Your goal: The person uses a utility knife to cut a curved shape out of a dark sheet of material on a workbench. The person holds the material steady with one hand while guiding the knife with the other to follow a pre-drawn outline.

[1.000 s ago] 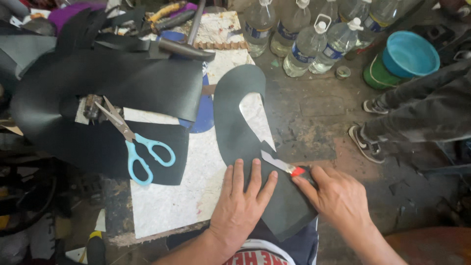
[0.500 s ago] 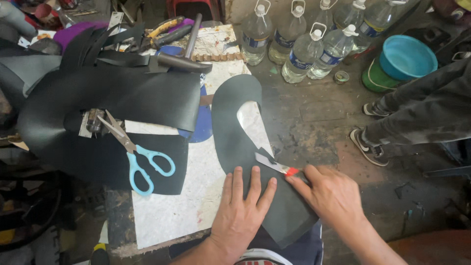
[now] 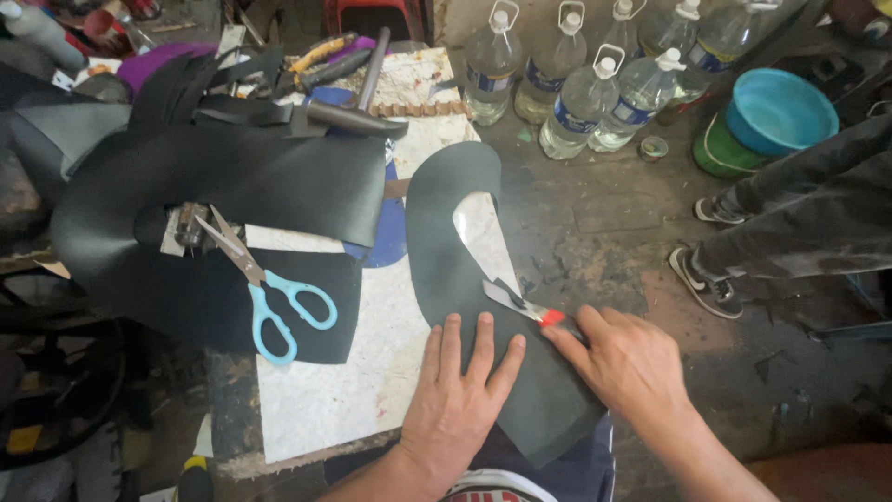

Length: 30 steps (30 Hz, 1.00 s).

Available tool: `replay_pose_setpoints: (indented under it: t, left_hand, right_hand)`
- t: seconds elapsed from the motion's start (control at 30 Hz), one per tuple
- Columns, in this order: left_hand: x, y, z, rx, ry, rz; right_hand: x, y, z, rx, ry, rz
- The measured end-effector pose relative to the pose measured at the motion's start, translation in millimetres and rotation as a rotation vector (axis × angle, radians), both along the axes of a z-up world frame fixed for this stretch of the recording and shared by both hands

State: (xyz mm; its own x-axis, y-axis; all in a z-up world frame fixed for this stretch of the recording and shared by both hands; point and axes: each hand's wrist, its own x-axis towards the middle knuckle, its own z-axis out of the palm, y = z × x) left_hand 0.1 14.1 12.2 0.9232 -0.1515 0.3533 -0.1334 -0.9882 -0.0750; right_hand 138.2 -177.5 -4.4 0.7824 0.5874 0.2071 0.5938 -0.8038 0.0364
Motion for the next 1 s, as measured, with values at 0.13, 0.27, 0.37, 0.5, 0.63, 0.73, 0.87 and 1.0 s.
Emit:
replay_pose_setpoints:
  t: [0.13, 0.27, 0.37, 0.5, 0.63, 0.73, 0.87, 1.0]
  left_hand:
    - [-1, -1, 0, 0.013, -0.005, -0.003]
    - [0, 1, 4, -0.014, -0.033, -0.003]
    - [2, 6, 7, -0.039, 0.008, 0.008]
    - [0, 6, 6, -0.044, 0.171, 0.021]
    - [-1, 7, 6, -0.031, 0.206, 0.011]
    - [-2, 8, 6, -0.038, 0.089, -0.058]
    - [-2, 3, 3, -0.018, 0.047, 0.005]
    - [-1, 4, 4, -0.008, 0.028, 0.003]
  right_hand:
    - [6, 4, 4, 0.021, 0.038, 0.001]
    - [34, 24, 4, -0.012, 0.083, -0.07]
    - [39, 22, 14, 0.02, 0.076, -0.105]
    - [14, 3, 16, 0.03, 0.217, -0.133]
    - [-12, -14, 3, 0.049, 0.094, -0.035]
    - [-22, -18, 3, 0.018, 0.123, -0.042]
    - [-26, -26, -1, 0.021, 0.015, -0.025]
    - [-28, -30, -5, -0.002, 0.03, -0.058]
